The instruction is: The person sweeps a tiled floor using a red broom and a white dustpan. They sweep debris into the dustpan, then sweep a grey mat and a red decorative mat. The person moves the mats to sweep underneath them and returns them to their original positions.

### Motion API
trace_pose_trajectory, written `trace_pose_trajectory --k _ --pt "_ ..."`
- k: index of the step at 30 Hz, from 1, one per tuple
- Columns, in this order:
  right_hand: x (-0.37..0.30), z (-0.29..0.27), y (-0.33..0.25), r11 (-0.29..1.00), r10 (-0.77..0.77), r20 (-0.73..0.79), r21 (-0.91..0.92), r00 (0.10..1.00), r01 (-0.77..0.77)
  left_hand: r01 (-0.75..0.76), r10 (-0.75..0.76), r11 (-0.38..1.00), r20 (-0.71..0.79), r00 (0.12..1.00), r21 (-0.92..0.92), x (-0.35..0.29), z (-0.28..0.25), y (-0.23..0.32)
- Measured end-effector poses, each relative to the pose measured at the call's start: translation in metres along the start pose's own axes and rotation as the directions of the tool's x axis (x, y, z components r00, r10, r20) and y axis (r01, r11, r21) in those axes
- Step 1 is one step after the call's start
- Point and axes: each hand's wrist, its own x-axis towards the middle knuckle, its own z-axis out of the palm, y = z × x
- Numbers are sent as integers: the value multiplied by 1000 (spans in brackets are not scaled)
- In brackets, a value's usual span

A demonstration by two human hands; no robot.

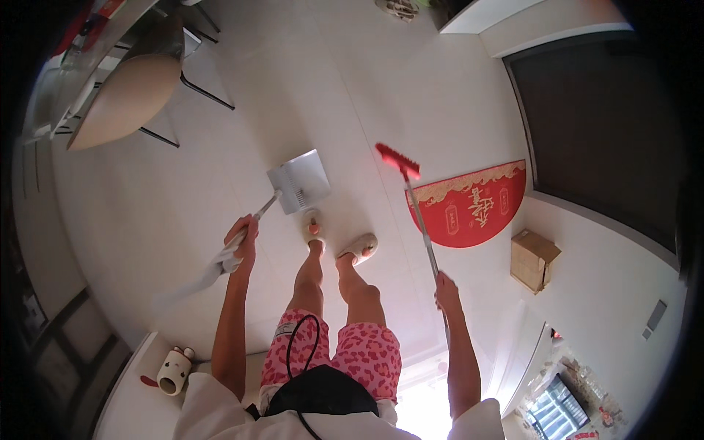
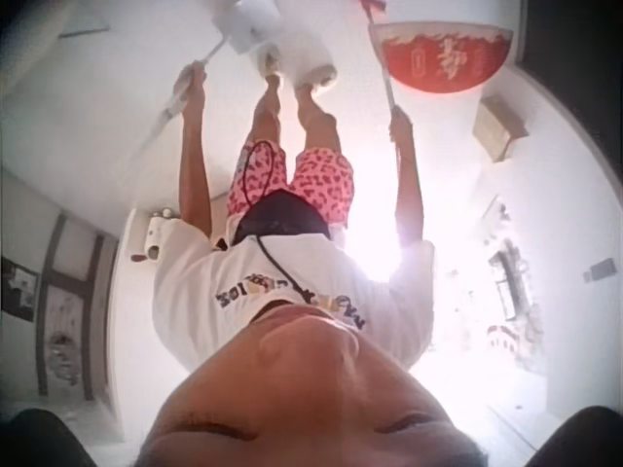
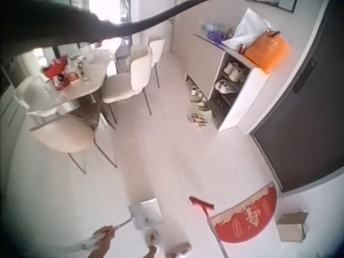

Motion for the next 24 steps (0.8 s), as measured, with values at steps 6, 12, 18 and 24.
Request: trace_pose_trajectory --k 6,12,18,24 --pt "71 28 -8 973 47 17 224 999 -50 -117 74 956 168 983 268 26 61 8" --pt "28 96 38 925 161 128 328 979 -195 -133 36 955 342 939 264 40 99 11" --pt "-45 91 24 814 76 455 486 887 -319 -156 79 974 393 916 167 32 133 -15" --pt "-85 68 38 682 199 391 604 899 -413 -281 178 948 481 859 151 30 147 -26"
